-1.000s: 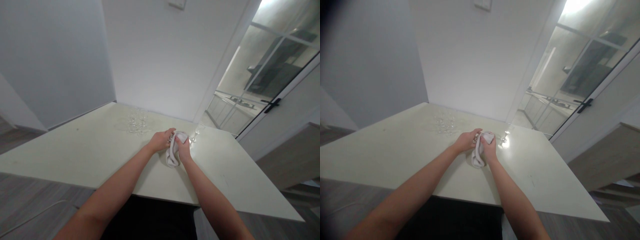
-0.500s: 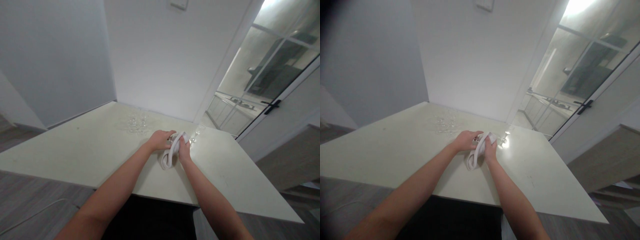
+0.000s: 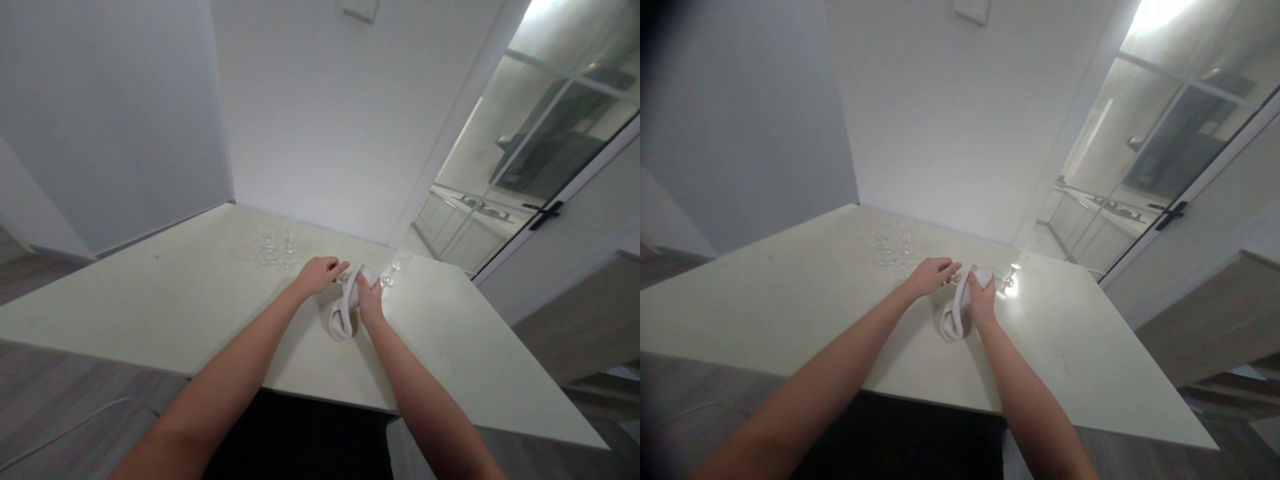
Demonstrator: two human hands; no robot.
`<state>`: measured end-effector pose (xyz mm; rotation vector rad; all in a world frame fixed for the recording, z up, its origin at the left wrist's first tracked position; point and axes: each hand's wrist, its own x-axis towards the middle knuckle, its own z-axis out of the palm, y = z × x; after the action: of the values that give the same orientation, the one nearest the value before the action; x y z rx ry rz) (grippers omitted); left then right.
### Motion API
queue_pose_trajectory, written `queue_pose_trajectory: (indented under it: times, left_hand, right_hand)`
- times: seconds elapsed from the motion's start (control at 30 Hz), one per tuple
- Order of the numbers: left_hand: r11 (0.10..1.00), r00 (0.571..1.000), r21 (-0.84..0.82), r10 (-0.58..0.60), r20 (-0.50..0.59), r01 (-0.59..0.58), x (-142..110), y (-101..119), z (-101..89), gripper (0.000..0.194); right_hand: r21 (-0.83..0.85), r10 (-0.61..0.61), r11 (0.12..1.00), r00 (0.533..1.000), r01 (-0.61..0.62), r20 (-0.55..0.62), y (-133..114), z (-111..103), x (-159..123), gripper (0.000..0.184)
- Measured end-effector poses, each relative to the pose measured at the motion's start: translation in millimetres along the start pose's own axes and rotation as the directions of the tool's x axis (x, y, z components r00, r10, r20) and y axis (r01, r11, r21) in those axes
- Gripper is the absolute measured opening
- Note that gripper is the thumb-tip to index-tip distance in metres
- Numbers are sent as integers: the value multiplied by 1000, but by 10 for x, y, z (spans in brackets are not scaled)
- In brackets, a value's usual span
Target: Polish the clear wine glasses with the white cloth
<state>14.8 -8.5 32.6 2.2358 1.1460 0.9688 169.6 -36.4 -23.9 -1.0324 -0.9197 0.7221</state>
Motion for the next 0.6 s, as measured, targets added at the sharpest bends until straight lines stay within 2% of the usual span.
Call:
queue_pose_trajectory:
  times: [0.07, 0.13, 0.2, 0.3, 0.4, 0.5, 0.6]
  left_hand:
    - [978, 985, 152, 157, -76, -144, -36, 40, 5, 46]
    - [935, 952, 232, 294, -87, -268, -69, 72, 18, 38]
    - [920, 937, 247, 335, -95, -304, -80, 80, 34, 35]
    - [970, 965, 159, 207, -159, -182, -43, 40, 48, 43]
    - [997, 987, -83, -9, -161, -4, 28, -29, 45, 54]
    - [930, 975, -310, -218, -36, 196, 76, -75, 38, 56]
    - [866, 948, -389, -312, 68, 314, 88, -83, 33, 55]
  right_hand:
    - [79, 80, 994, 996, -77, -28, 42, 1, 26, 47]
    - [150, 135, 980, 990, -128, -38, 66, 0, 46, 47]
    - [162, 128, 979, 991, -121, -34, 58, 0, 47, 46]
    - [72, 34, 997, 999, -33, -15, -7, 3, 7, 48]
    - [-40, -82, 996, 996, 84, 41, -84, 11, -55, 51]
    - [-83, -136, 986, 986, 144, 91, -121, 23, -94, 53]
    - [-67, -108, 991, 989, 116, 105, -119, 34, -99, 52]
